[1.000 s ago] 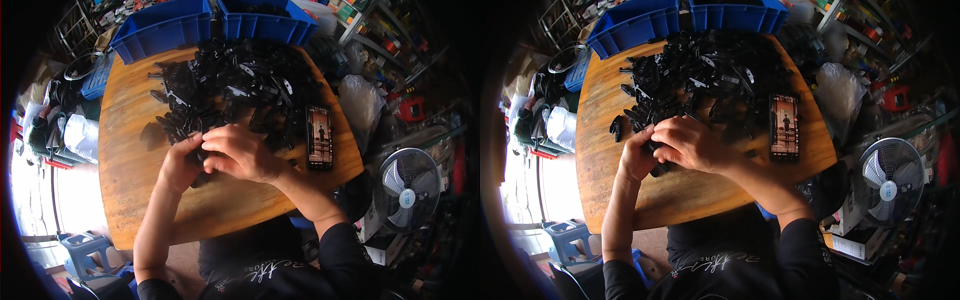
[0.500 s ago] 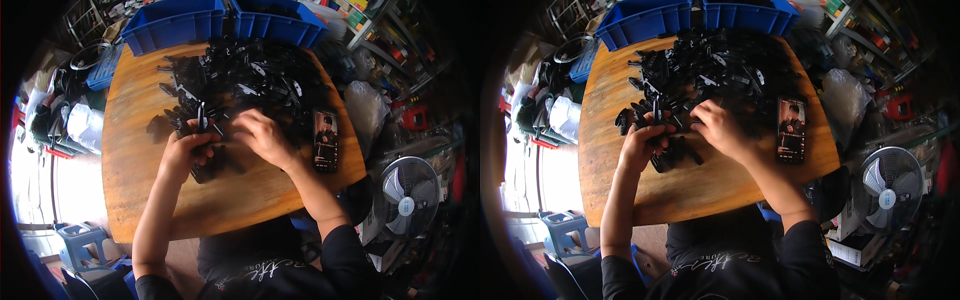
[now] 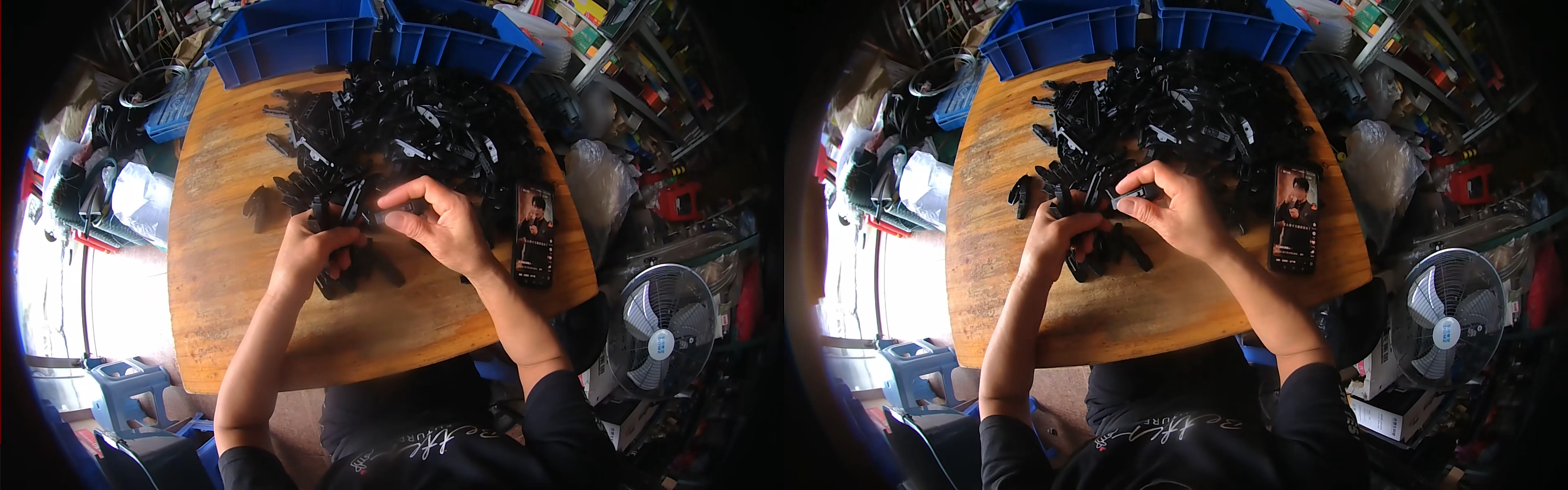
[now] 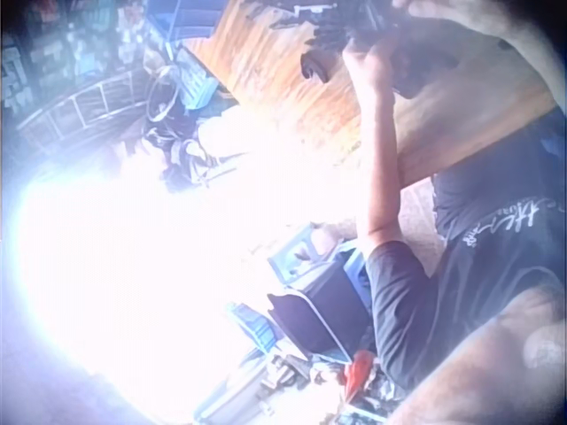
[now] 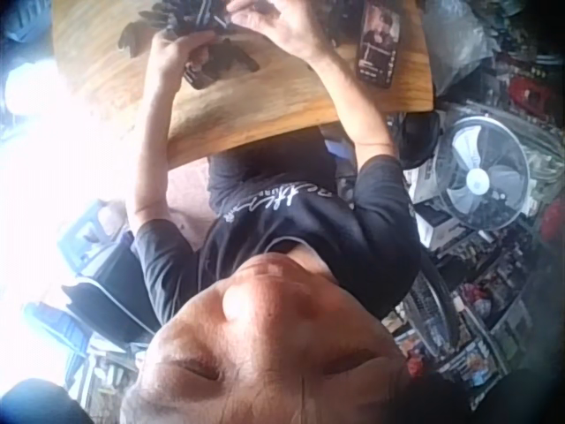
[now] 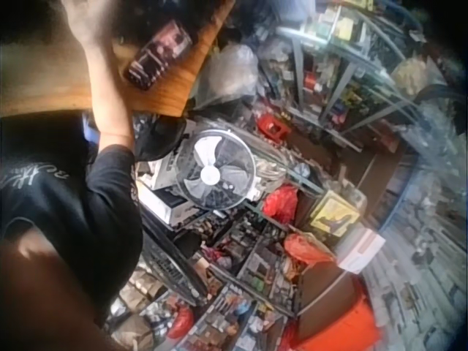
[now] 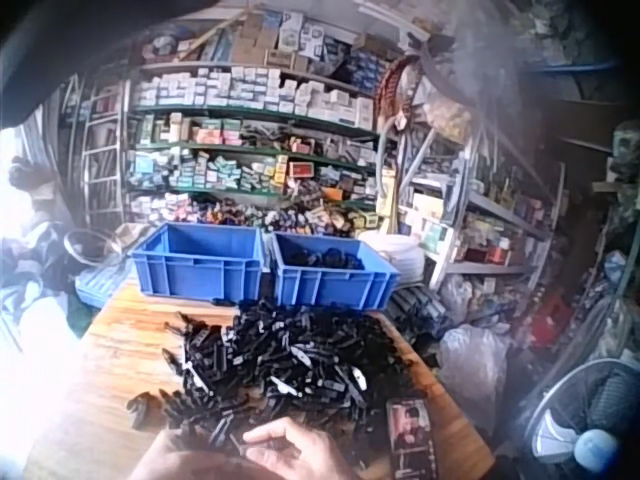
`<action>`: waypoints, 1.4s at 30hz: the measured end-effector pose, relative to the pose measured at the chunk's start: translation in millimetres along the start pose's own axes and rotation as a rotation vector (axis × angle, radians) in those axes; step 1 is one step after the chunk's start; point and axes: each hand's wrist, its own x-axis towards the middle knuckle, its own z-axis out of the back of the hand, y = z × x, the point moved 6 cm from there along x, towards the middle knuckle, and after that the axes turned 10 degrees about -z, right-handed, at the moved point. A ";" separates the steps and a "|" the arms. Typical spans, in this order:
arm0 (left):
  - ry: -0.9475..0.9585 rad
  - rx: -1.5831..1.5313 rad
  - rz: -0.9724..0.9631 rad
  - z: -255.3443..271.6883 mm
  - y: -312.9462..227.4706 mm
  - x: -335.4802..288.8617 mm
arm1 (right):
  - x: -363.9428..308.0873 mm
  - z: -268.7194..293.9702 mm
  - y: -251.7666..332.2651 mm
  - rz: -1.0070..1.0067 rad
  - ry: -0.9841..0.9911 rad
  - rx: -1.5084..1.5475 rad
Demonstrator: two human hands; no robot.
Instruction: The person repeatedly picks up plastic components from a pile on the table and connects them together by hand.
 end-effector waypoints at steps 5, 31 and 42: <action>0.042 0.011 0.023 -9.3 -3.8 -3.7 | -0.5 -2.6 0.2 0.135 0.002 0.100; 0.153 0.216 0.010 -28.9 -13.4 -14.6 | -0.3 -14.2 -16.2 0.051 -0.025 0.101; 0.117 0.123 -0.023 -27.2 -6.8 -15.2 | -0.7 -10.1 -13.1 -0.075 0.131 0.203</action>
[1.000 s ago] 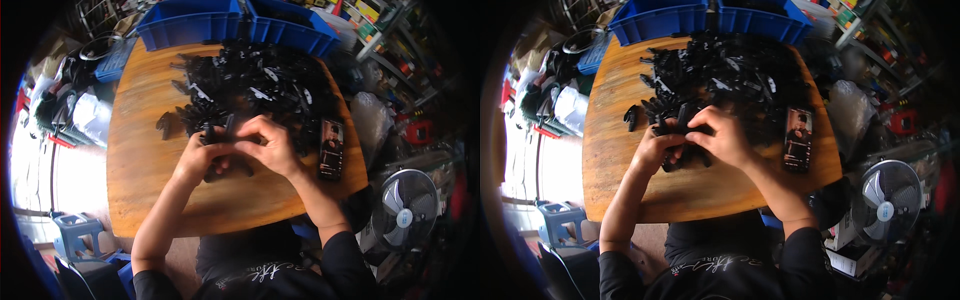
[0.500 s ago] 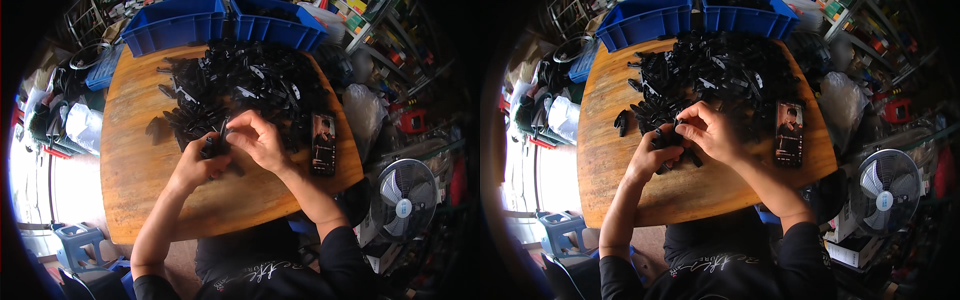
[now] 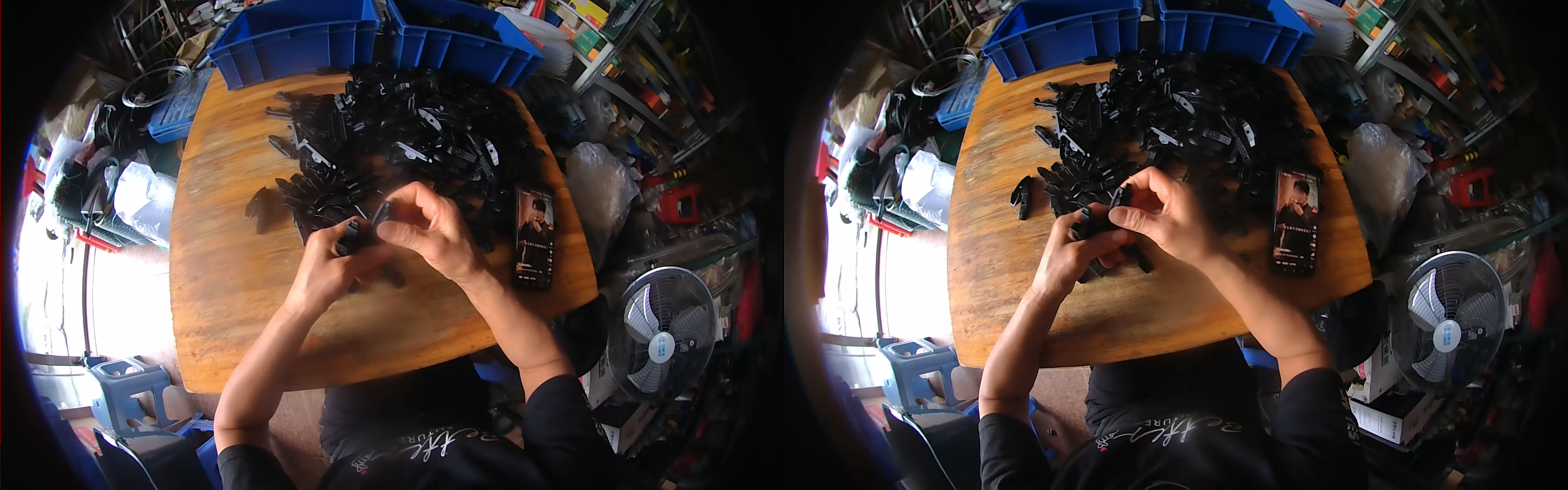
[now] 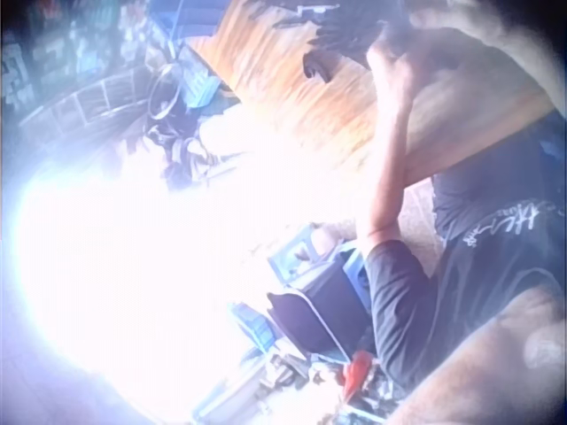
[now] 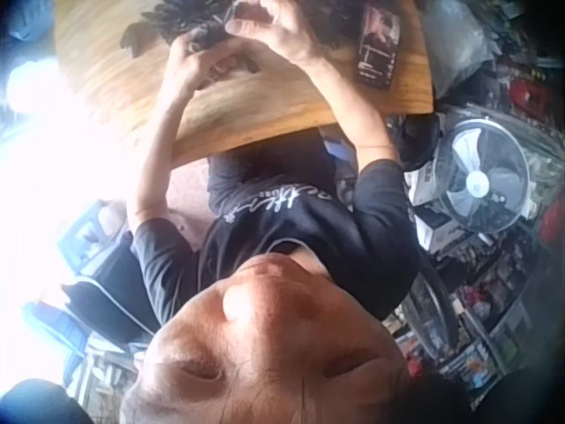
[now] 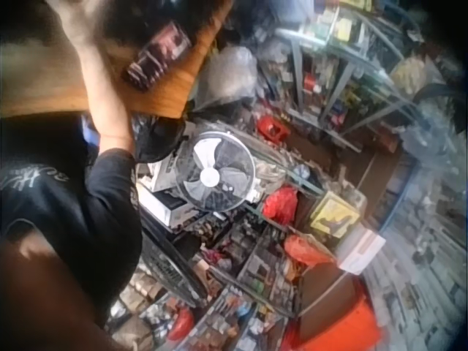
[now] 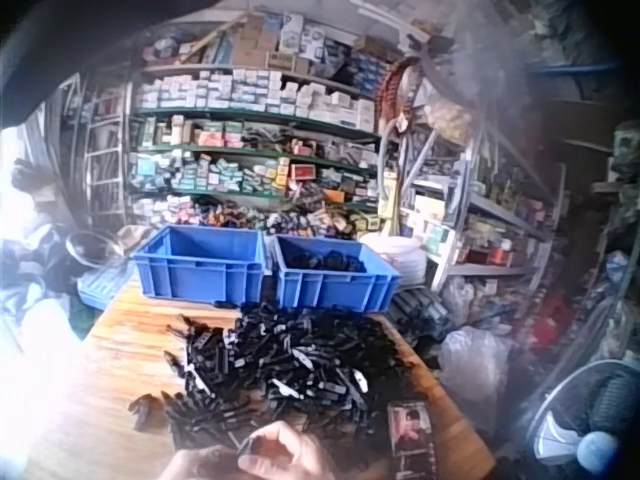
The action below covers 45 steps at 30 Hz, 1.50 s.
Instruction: The person repeatedly picks up plastic components from a pile on the table and connects them together by hand.
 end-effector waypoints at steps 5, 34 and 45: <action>0.051 -0.175 0.072 -9.0 10.3 3.3 | 19.3 6.8 7.5 0.139 -0.037 -0.241; -0.302 0.029 -0.071 52.9 5.9 18.2 | 18.4 0.4 -15.7 0.396 -0.352 -1.119; -0.314 -0.217 -0.036 33.5 6.4 9.7 | 0.8 5.8 14.9 0.319 -0.137 -0.292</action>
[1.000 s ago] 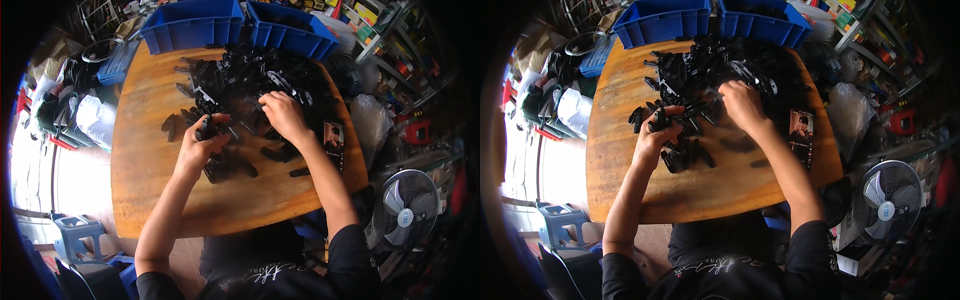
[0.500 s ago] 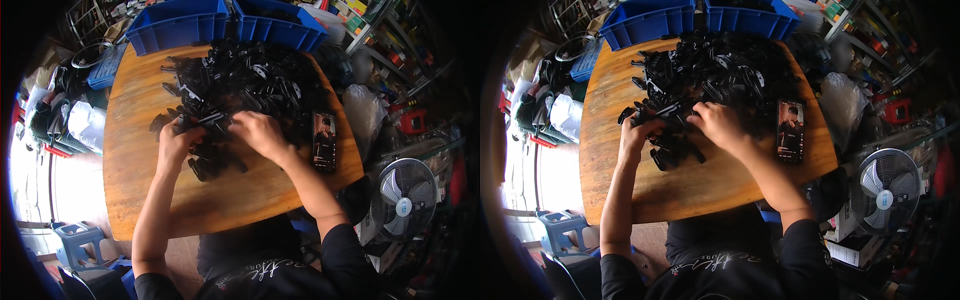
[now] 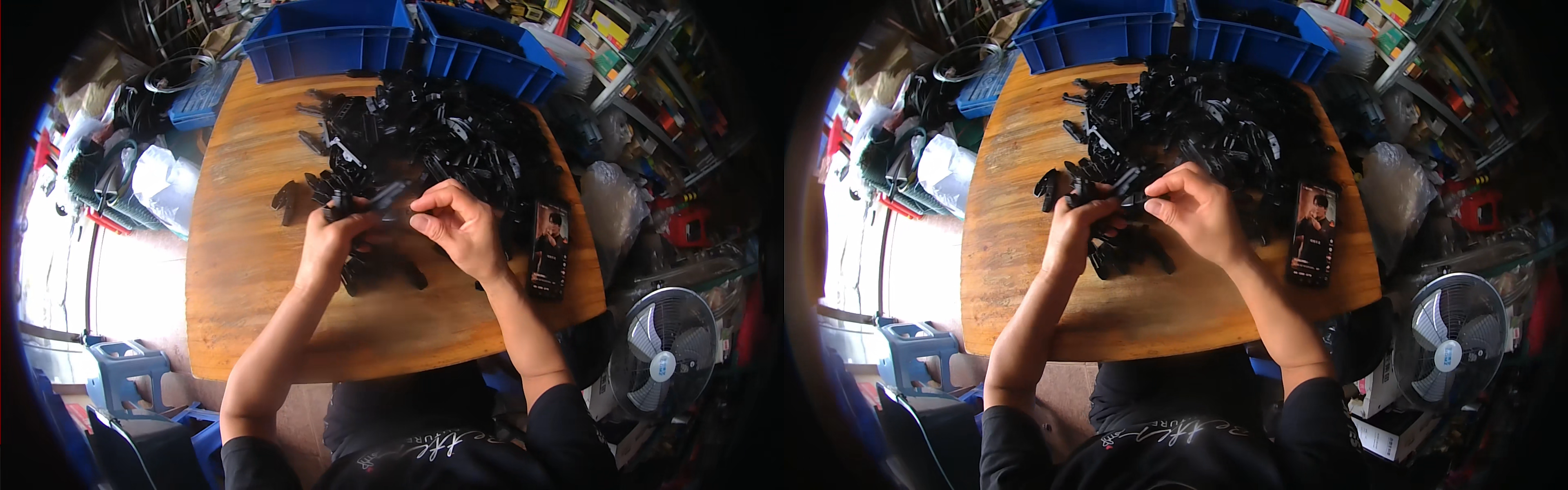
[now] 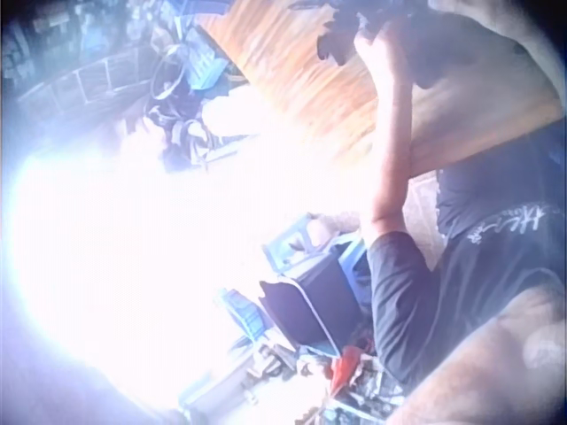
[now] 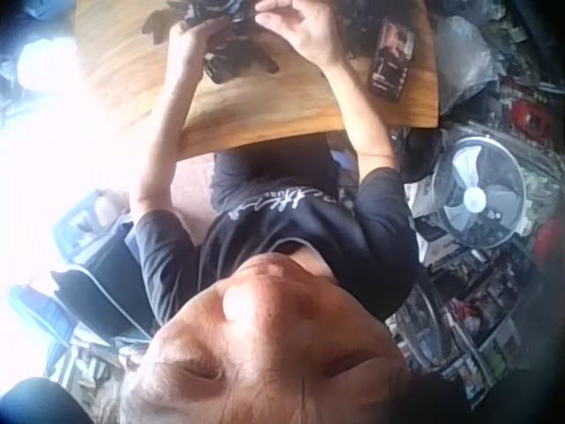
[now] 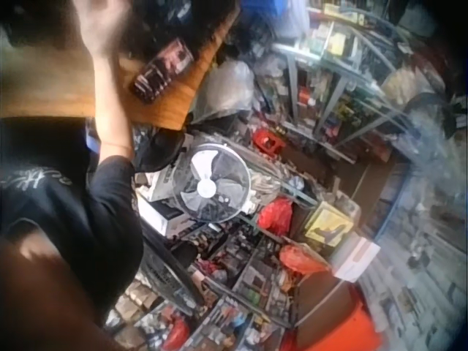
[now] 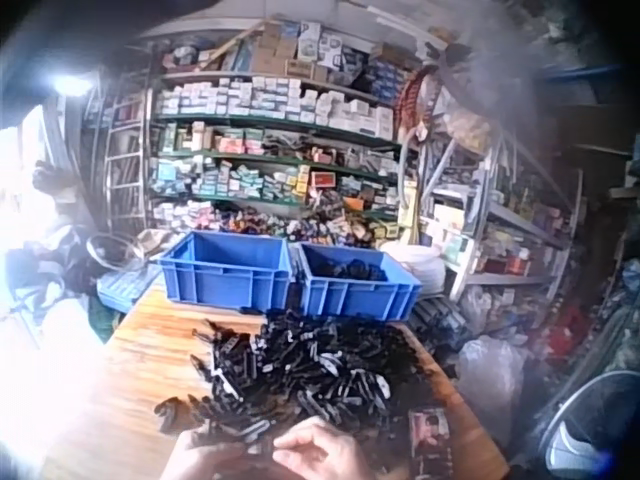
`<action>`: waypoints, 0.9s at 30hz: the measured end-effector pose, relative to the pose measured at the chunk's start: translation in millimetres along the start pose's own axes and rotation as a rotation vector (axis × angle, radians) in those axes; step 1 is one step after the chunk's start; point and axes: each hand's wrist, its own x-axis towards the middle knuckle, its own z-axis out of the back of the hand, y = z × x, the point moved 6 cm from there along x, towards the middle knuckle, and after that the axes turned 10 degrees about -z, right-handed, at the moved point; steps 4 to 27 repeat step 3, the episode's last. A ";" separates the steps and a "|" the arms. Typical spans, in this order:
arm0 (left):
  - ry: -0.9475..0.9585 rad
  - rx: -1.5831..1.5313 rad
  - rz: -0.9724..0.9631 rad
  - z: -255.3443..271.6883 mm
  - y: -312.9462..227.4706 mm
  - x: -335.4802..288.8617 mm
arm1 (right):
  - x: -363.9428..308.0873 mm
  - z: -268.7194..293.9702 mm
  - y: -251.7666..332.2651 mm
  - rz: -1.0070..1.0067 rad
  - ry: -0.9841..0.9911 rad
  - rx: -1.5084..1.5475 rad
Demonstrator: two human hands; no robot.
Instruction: The person repeatedly picks up plastic components from a pile on the table and connects them together by hand.
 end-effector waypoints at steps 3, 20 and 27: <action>0.081 0.103 -0.033 -1.7 1.9 -2.6 | -1.0 -7.5 12.4 0.004 -0.005 0.029; 0.081 0.103 -0.033 -1.7 1.9 -2.6 | -1.0 -7.5 12.4 0.004 -0.005 0.029; 0.081 0.103 -0.033 -1.7 1.9 -2.6 | -1.0 -7.5 12.4 0.004 -0.005 0.029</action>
